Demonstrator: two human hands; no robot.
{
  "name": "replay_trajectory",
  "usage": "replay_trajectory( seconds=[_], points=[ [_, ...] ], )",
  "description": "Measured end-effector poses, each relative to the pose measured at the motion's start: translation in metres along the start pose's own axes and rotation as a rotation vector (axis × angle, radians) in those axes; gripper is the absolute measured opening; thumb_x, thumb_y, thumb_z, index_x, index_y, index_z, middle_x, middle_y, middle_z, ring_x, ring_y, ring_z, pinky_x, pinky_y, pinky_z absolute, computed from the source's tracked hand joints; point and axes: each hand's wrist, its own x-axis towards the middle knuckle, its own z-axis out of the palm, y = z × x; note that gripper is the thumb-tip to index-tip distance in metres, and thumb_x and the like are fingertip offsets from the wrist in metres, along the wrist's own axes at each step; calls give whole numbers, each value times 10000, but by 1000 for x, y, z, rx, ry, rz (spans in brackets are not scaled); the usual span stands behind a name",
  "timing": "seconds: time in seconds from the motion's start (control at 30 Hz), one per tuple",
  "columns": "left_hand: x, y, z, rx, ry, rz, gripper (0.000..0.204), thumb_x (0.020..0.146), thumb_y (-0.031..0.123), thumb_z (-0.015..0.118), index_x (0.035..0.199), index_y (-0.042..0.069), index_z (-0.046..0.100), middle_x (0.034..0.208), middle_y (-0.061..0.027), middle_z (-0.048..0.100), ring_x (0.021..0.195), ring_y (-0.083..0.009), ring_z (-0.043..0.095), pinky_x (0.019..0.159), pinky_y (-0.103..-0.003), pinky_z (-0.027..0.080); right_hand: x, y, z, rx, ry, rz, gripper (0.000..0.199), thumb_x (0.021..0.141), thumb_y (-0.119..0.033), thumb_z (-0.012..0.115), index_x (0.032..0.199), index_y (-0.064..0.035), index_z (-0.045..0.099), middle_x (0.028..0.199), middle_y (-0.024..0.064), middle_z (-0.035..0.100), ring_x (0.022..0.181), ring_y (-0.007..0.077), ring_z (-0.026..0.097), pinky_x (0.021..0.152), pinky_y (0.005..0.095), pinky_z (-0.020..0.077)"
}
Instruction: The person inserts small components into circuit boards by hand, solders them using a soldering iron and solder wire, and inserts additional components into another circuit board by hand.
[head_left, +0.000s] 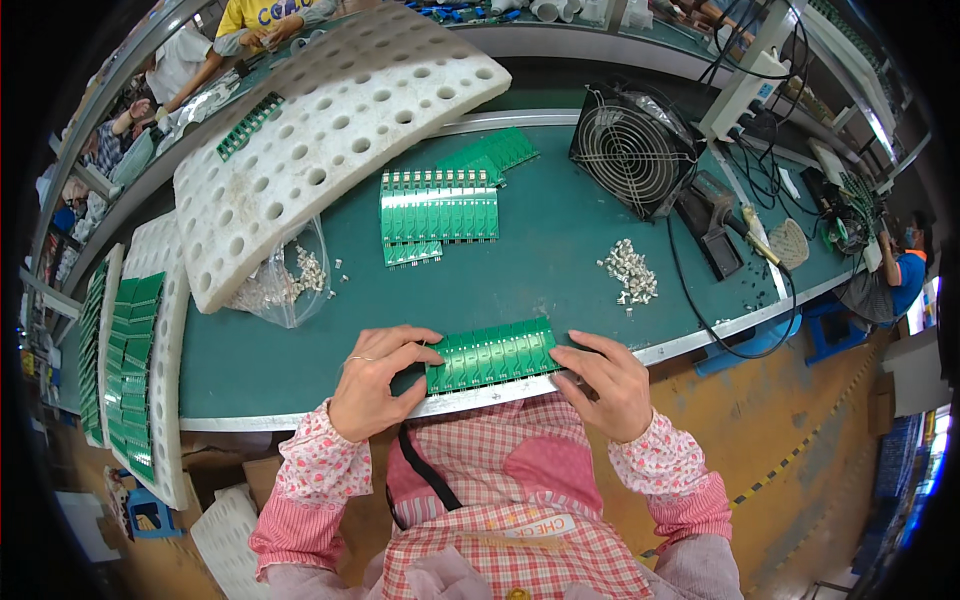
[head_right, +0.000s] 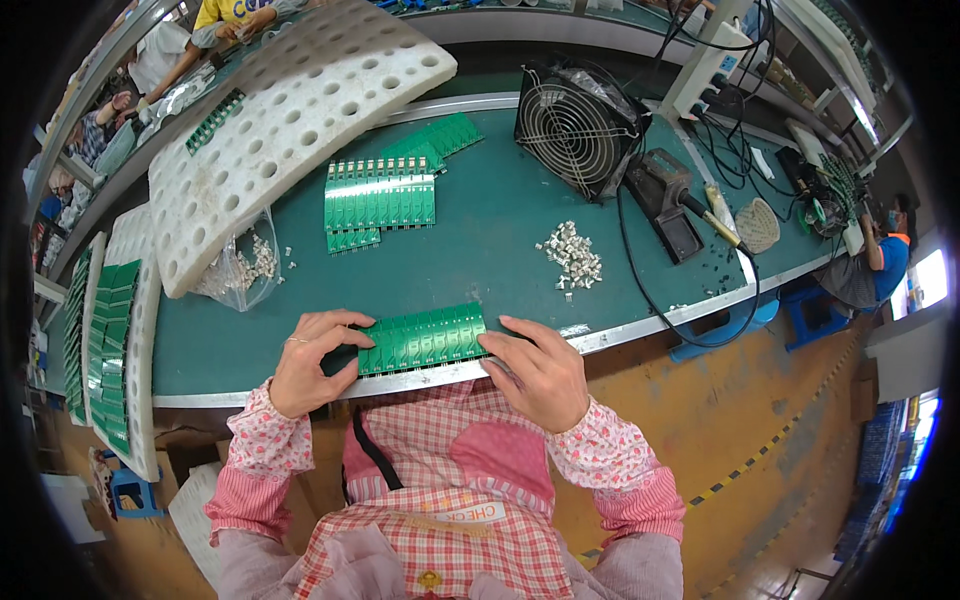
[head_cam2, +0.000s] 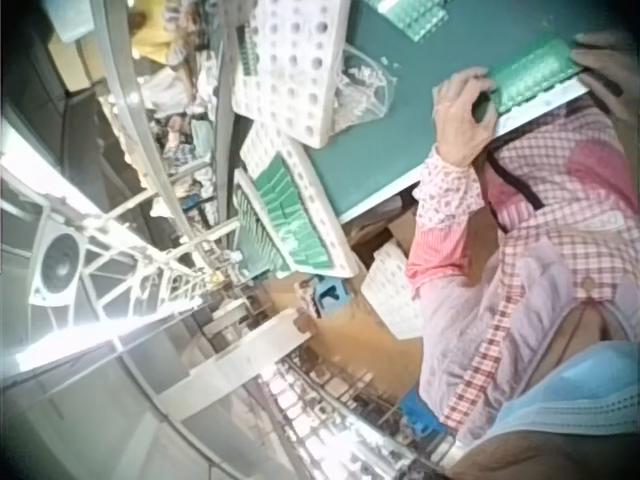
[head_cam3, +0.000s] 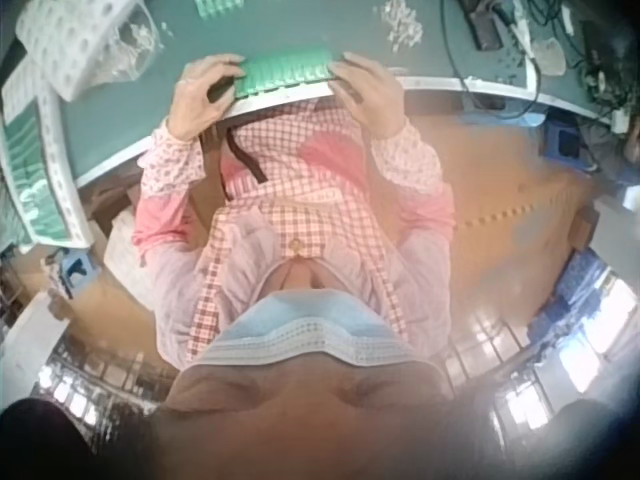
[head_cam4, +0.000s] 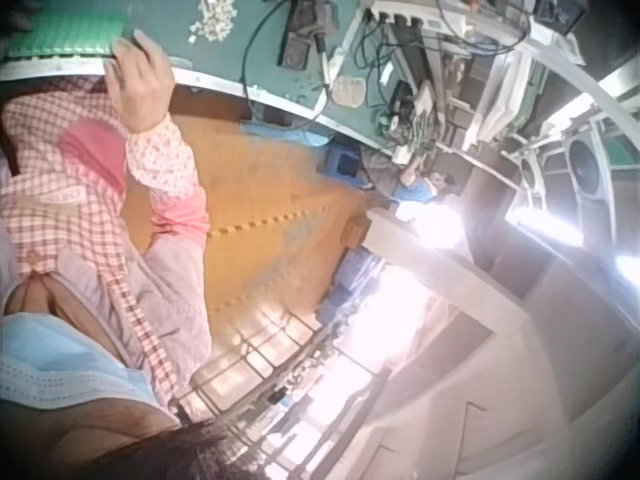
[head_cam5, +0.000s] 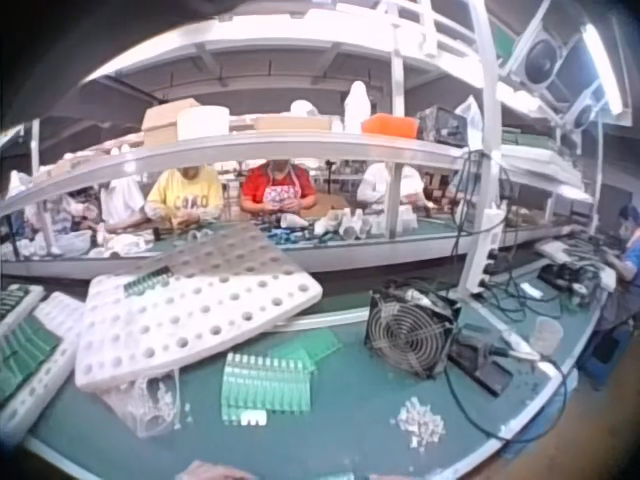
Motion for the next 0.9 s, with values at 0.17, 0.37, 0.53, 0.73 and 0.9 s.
replay_trajectory(
  seconds=[0.17, 0.37, 0.53, 0.73, 0.9],
  points=[
    [-4, -1, -2, -9, -19, 23, 215, 670, -11, 602, 863, 76, 644, 1133, -73, 607, 1027, -277, 559, 921, -373, 397, -9, -3, 1, -93, -46, -44, 358, 711, -106, 734, 1057, -73, 652, 1025, 54, 661, 1073, 247, 576, 869, 387, 498],
    [-6, 1, -1, -41, -8, 13, 213, 684, -22, 597, 865, 79, 646, 1131, -71, 609, 1038, -273, 555, 910, -374, 403, -15, -7, 2, -160, -57, -66, 387, 708, -120, 739, 1080, -69, 645, 1055, 60, 653, 1077, 258, 571, 887, 402, 489],
    [-3, 12, -7, -29, 110, -11, 85, 812, 102, 575, 828, 32, 620, 1050, -104, 623, 987, -273, 572, 875, -367, 405, -15, -2, -12, -112, -37, 21, 370, 704, -95, 728, 1063, -59, 645, 1089, 99, 631, 1006, 274, 592, 846, 401, 503],
    [-10, 10, -1, -311, 264, -40, 243, 902, 102, 380, 730, 35, 538, 692, -73, 551, 669, -231, 537, 752, -363, 363, -9, 62, -67, 616, 520, 747, 409, 878, -213, 622, 1234, -57, 495, 1131, 99, 582, 886, 159, 604, 730, 280, 522],
    [-3, 33, 3, -173, 175, 106, 227, 894, 85, 407, 727, 37, 552, 639, -63, 543, 579, -241, 516, 719, -376, 373, 0, 144, -110, 1322, 834, 927, 464, 896, -370, 595, 1246, -106, 443, 1062, 77, 569, 746, 91, 559, 641, 224, 507]
  ],
)
